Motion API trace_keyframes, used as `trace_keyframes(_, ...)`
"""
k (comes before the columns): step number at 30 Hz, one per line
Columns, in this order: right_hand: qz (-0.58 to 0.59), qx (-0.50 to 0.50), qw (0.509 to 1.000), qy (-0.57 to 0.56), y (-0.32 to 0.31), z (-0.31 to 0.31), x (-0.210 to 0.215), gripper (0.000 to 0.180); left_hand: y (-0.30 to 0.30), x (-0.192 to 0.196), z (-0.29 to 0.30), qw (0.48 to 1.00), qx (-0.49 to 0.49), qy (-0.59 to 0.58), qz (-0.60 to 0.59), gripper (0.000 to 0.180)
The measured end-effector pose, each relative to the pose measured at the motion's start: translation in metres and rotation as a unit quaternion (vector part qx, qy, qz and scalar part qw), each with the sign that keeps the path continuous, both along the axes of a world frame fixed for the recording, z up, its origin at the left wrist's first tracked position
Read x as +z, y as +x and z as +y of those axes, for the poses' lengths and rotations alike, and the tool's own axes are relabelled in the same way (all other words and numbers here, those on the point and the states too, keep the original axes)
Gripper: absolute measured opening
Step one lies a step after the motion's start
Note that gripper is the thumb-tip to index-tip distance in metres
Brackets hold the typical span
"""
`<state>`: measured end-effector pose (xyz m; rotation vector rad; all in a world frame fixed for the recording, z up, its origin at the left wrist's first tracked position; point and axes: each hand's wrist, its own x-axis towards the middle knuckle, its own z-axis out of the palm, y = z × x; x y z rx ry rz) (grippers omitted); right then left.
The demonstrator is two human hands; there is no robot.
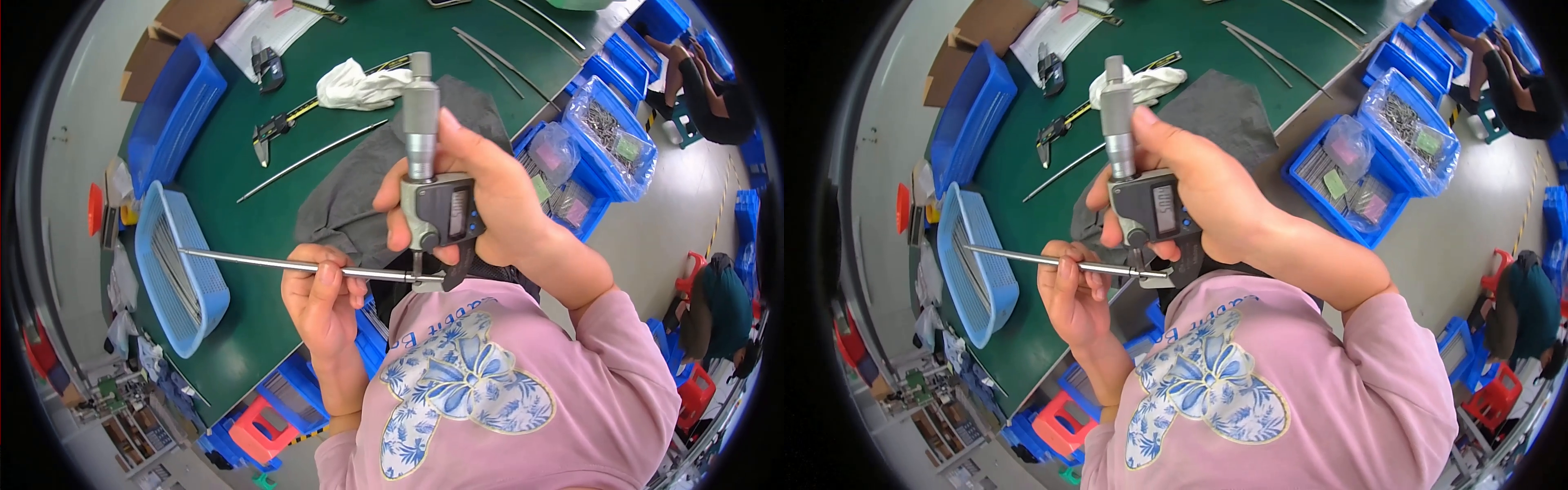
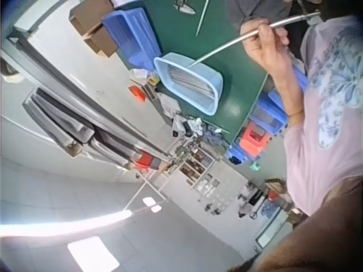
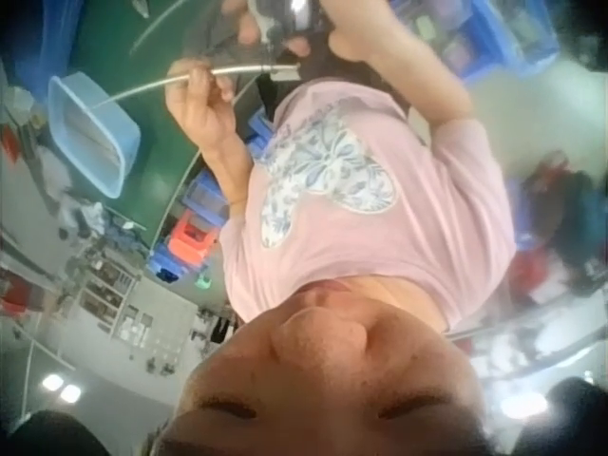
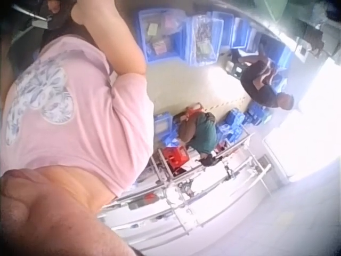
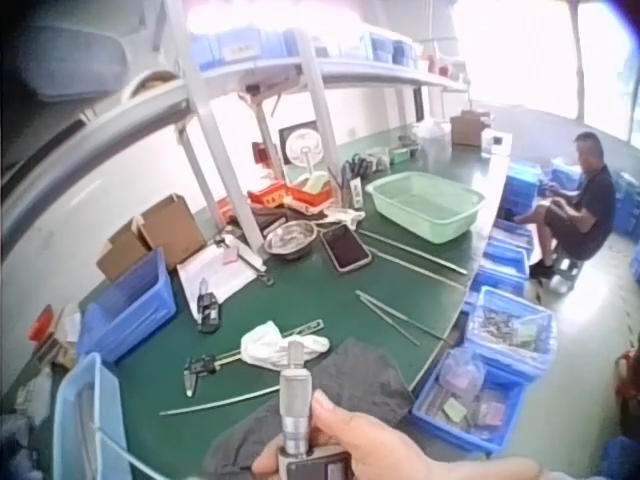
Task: Measure the dimensions of metal rods using a digital micrometer and use a hand file to adjust the rod ends.
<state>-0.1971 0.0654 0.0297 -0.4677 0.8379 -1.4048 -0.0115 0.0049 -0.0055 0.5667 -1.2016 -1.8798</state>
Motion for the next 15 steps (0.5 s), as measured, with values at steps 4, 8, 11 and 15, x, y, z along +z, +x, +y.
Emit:
trace_keyframes(4,-0.032,-0.006,0.999,-0.002,-0.0013,0.0004,0.0002,0.070,-0.0008,0.0004,0.0016,1.000,0.011,-0.001,0.001,0.013)
trace_keyframes(8,-0.028,-0.015,0.999,-0.011,-0.0007,-0.0001,0.0002,0.067,0.0011,-0.0013,0.0004,1.000,-0.006,-0.008,0.011,0.012)
trace_keyframes(11,-0.009,-0.012,1.000,-0.006,-0.0007,0.0004,0.0016,0.067,0.0007,-0.0018,0.0004,1.000,-0.009,-0.006,0.010,0.012)
trace_keyframes(15,0.027,-0.015,1.000,0.006,-0.0006,0.0018,0.0029,0.066,-0.0021,-0.0015,0.0019,1.000,0.000,-0.001,0.005,0.013)
